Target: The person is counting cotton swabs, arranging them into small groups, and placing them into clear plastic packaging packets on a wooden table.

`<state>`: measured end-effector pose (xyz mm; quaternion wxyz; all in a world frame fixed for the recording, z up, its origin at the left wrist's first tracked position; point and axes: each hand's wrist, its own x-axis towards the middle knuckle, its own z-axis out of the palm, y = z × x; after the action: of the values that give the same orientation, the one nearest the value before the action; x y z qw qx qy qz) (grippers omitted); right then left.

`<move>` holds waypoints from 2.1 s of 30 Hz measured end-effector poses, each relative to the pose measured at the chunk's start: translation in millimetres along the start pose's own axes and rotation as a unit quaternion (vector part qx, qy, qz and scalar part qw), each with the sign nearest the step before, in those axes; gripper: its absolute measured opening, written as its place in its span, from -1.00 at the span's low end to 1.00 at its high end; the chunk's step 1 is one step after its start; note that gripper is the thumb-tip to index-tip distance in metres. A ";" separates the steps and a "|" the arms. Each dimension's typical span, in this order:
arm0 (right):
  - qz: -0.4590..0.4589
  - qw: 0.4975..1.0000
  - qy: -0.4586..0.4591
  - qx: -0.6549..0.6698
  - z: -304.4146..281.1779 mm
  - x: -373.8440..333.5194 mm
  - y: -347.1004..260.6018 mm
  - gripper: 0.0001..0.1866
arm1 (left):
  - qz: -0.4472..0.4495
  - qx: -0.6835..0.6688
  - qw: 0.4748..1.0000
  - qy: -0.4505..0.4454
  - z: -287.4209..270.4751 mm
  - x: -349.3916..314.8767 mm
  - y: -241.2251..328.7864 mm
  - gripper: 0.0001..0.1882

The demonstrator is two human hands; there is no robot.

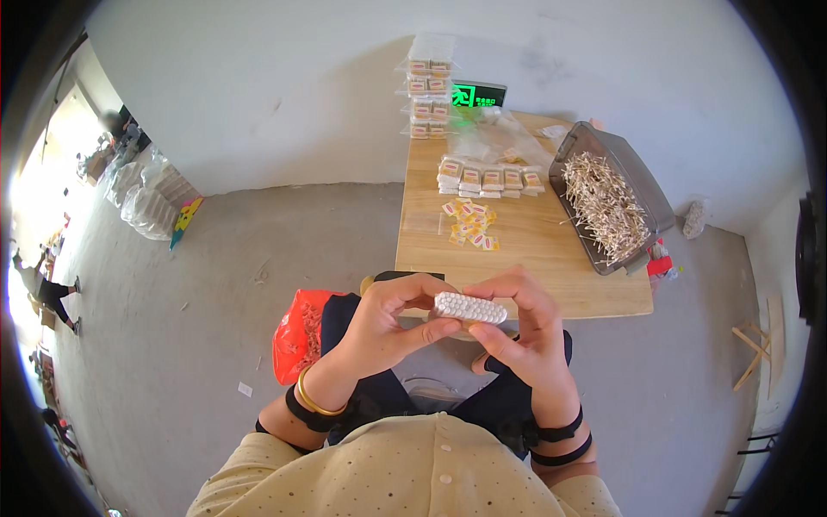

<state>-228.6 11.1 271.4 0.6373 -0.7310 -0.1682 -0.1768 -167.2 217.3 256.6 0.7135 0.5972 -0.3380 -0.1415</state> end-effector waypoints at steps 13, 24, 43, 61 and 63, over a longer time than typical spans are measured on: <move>-0.061 0.994 0.036 -0.085 8.4 -6.3 -4.6 -0.68 | 0.143 0.211 0.966 0.039 2.5 2.2 6.0 -0.74; -0.069 0.994 0.027 -0.075 3.6 -6.3 -2.3 -0.63 | 0.123 0.127 0.984 0.013 -7.0 0.4 -6.1 -0.72; -0.065 0.987 0.012 -0.147 -1.4 2.1 2.2 -0.64 | 0.192 0.239 0.951 0.051 -6.6 8.4 11.8 -0.67; 0.056 0.995 0.084 0.017 14.1 -2.9 101.6 -0.76 | -0.094 -0.056 0.994 0.030 -8.8 -20.7 -45.4 -0.58; 0.100 0.993 0.065 0.025 19.0 1.9 107.4 -0.71 | -0.081 -0.045 0.995 0.044 -11.6 -22.4 -37.5 -0.59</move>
<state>-175.4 15.9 176.3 0.6792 -0.7152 -0.0566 -0.1549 -168.4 230.5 213.4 0.7402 0.5955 -0.2496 -0.1878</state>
